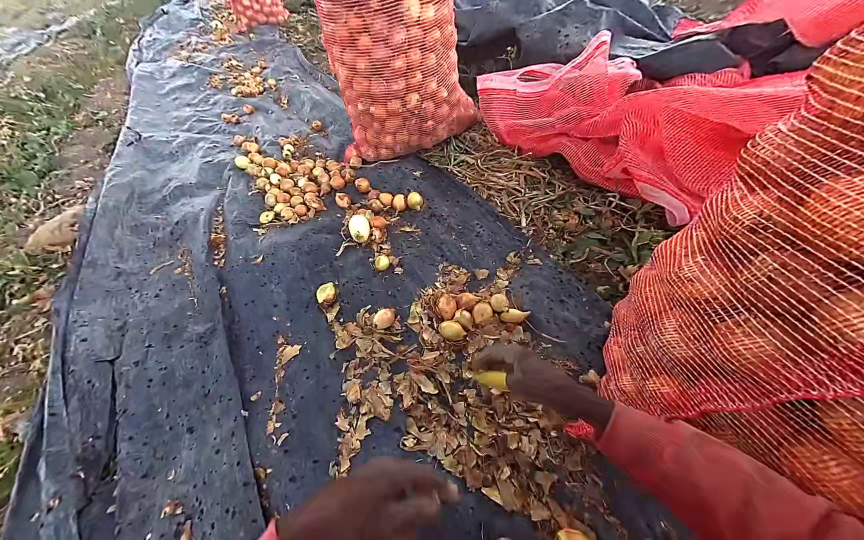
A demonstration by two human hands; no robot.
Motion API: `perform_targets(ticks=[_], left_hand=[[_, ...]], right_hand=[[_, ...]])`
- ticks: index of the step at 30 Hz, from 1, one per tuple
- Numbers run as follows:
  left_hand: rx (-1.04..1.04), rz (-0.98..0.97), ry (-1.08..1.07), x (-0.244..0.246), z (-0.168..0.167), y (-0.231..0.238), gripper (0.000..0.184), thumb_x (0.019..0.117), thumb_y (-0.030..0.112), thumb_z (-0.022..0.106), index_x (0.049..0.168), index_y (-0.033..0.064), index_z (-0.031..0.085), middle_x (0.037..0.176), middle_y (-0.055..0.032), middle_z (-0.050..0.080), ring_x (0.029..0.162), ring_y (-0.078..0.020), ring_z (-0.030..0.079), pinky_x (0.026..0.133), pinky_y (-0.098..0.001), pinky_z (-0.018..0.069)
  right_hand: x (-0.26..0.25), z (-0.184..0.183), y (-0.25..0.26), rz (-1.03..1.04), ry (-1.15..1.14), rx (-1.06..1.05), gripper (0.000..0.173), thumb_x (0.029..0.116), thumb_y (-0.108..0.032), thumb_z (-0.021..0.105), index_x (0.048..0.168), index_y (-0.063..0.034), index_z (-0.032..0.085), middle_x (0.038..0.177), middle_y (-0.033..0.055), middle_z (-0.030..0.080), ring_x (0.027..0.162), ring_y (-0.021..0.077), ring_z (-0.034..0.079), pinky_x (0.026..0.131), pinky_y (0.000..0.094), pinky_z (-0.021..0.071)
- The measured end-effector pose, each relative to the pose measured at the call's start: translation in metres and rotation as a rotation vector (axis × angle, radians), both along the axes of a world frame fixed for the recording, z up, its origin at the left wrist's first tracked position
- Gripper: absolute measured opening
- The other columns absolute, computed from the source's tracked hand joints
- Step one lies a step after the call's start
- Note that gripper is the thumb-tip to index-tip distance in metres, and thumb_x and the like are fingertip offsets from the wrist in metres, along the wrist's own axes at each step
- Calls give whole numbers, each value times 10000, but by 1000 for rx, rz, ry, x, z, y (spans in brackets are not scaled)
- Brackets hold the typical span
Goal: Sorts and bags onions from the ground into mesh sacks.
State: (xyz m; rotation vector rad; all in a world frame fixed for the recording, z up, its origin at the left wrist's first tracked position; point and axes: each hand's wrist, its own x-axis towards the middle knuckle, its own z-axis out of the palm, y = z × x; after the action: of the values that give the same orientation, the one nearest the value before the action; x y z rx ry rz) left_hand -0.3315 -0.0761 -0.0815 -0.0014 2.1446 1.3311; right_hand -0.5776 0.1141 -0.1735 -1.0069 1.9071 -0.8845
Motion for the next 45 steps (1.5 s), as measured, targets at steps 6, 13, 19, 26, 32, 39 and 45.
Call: perform_targets(ticks=[6, 13, 19, 26, 32, 39, 45], left_hand=[[-794, 148, -4, -165, -46, -113, 344, 1065, 147, 508, 1337, -37, 610, 1336, -270, 599, 1279, -413, 566, 1099, -559, 427], [-926, 260, -39, -214, -167, -122, 358, 950, 108, 655, 1307, 83, 664, 1467, -220, 497, 1351, -434, 483, 1039, -593, 479], [-963, 310, 17, -210, -150, -103, 346, 963, 242, 628, 1239, 33, 647, 1229, -201, 667, 1138, -376, 654, 929, -584, 517], [-897, -184, 156, -257, -154, -56, 622, 833, 265, 819, 1414, 256, 596, 1650, -176, 300, 1089, -444, 652, 847, -615, 538], [-915, -120, 14, -266, -160, -50, 622, 756, 420, 877, 1310, 215, 683, 1666, -189, 241, 1167, -449, 612, 886, -615, 534], [-857, -79, -49, -258, -169, -57, 616, 749, 519, 857, 1281, 246, 709, 1630, -230, 276, 1196, -427, 601, 934, -601, 523], [-857, 24, 21, -239, -138, -56, 535, 771, 547, 831, 1148, 174, 764, 1610, -177, 343, 1157, -366, 632, 906, -553, 547]], right_hand=[[-121, -83, -72, -68, 554, 415, 678, 757, -228, 865, 1394, -197, 635, 1527, 224, 466, 1394, 502, 404, 980, 699, 427], [-121, -112, -76, -106, 464, 410, 720, 773, -195, 837, 1443, -262, 582, 1547, 185, 437, 1389, 508, 394, 895, 711, 466], [-127, -114, -76, -127, 467, 417, 643, 791, -243, 800, 1399, -176, 602, 1319, 182, 635, 1212, 432, 597, 848, 643, 509], [-142, -87, -57, -667, -258, -113, 294, 1044, -111, 459, 1319, -29, 525, 1025, 161, 637, 801, 246, 651, 683, 424, 569], [-154, -74, -96, -201, -6, 28, 289, 932, 15, 603, 1212, 11, 673, 1155, 230, 657, 1029, 340, 643, 894, 540, 512], [-151, -89, -122, 172, 93, 243, 354, 912, 3, 633, 1250, -72, 706, 1225, 228, 662, 1128, 384, 627, 932, 614, 471], [-148, -94, -106, 58, 8, 282, 430, 923, -54, 630, 1343, -140, 670, 1254, 228, 650, 1106, 385, 641, 883, 622, 504]])
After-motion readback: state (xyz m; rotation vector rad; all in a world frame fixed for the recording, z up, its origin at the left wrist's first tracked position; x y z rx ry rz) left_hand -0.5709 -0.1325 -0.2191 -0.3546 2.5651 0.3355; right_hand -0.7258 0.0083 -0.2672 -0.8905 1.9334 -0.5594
